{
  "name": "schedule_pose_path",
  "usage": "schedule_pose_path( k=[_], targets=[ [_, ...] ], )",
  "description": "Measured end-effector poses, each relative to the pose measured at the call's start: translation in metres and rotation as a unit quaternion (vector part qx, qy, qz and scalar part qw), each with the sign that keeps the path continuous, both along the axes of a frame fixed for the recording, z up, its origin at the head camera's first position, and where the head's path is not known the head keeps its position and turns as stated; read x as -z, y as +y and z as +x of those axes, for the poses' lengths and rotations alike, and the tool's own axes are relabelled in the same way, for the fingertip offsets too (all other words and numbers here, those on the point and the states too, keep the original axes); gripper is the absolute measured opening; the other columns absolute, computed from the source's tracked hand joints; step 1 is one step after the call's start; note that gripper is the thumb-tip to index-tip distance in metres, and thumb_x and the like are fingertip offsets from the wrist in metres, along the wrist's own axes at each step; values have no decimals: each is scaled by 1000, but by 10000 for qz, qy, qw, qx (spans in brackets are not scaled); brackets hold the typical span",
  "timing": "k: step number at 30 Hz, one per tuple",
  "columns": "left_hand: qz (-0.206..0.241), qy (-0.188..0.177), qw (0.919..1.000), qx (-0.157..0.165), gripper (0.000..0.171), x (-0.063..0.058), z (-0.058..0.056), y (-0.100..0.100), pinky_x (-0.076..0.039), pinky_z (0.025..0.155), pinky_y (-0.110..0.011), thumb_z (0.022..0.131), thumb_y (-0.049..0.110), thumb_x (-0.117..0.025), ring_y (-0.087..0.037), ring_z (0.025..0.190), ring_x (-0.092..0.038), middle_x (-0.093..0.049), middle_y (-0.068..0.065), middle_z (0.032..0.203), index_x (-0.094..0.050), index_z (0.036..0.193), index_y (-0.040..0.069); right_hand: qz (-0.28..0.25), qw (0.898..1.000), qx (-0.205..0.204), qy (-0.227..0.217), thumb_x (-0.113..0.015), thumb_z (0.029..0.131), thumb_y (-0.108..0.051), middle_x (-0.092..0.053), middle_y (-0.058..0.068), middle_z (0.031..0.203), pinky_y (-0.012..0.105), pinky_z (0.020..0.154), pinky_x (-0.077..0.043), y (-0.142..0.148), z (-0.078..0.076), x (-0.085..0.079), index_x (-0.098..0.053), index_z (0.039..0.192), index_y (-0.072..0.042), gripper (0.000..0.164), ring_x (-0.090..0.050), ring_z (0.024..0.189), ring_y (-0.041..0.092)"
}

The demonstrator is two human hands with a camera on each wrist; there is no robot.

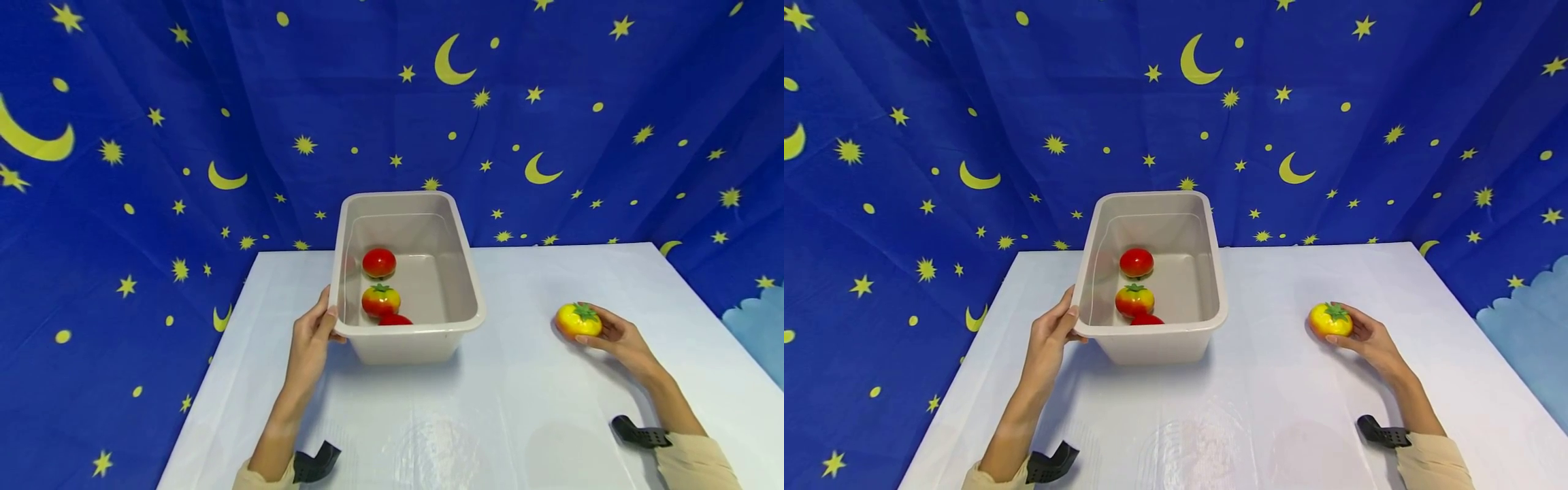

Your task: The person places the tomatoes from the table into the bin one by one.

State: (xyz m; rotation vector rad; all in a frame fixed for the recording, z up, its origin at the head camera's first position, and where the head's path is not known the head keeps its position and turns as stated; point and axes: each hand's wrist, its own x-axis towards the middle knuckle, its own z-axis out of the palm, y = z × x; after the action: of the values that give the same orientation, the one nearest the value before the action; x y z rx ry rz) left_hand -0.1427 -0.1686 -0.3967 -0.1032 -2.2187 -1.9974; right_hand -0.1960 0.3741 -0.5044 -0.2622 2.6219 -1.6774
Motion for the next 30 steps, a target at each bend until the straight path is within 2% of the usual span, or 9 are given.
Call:
schedule_pose_path(
  k=[7, 14, 21, 30],
  targets=[
    [-18, 1, 10000, 14, 47, 0, 0, 0, -53, 66, -19, 105, 11, -42, -8, 71, -57, -46, -20, 147, -34, 149, 0, -20, 10000, -33, -35, -68, 91, -6, -46, -34, 122, 0, 88, -39, -3, -1, -2, -33, 148, 6, 68, -47, 109, -21],
    [-32, 32, 10000, 18, 46, 1, 0, -1, -53, 66, -19, 105, 12, -42, -8, 71, -57, -46, -20, 146, -34, 149, 0, 260, 9996, -79, -85, -69, 91, -16, -44, -30, 125, 0, 89, -39, -14, -15, -12, -33, 148, 4, 71, -45, 109, -20],
    [-46, 30, 10000, 24, 46, 2, -1, -1, -53, 66, -19, 105, 12, -42, -8, 71, -57, -46, -20, 147, -34, 149, 0, 78, 9992, -395, 27, -69, 91, -12, -46, -25, 128, 1, 91, -39, -26, -28, -23, -34, 147, 5, 68, -46, 113, -17],
    [55, 75, 9999, 48, 46, 2, 1, -1, -53, 65, -20, 105, 12, -42, -7, 69, -57, -49, -22, 143, -35, 149, 1, 1, 9987, -514, 5, -69, 91, -11, -47, -19, 131, 3, 91, -41, -42, -37, -38, -34, 147, 5, 68, -47, 113, -15]
  ],
)
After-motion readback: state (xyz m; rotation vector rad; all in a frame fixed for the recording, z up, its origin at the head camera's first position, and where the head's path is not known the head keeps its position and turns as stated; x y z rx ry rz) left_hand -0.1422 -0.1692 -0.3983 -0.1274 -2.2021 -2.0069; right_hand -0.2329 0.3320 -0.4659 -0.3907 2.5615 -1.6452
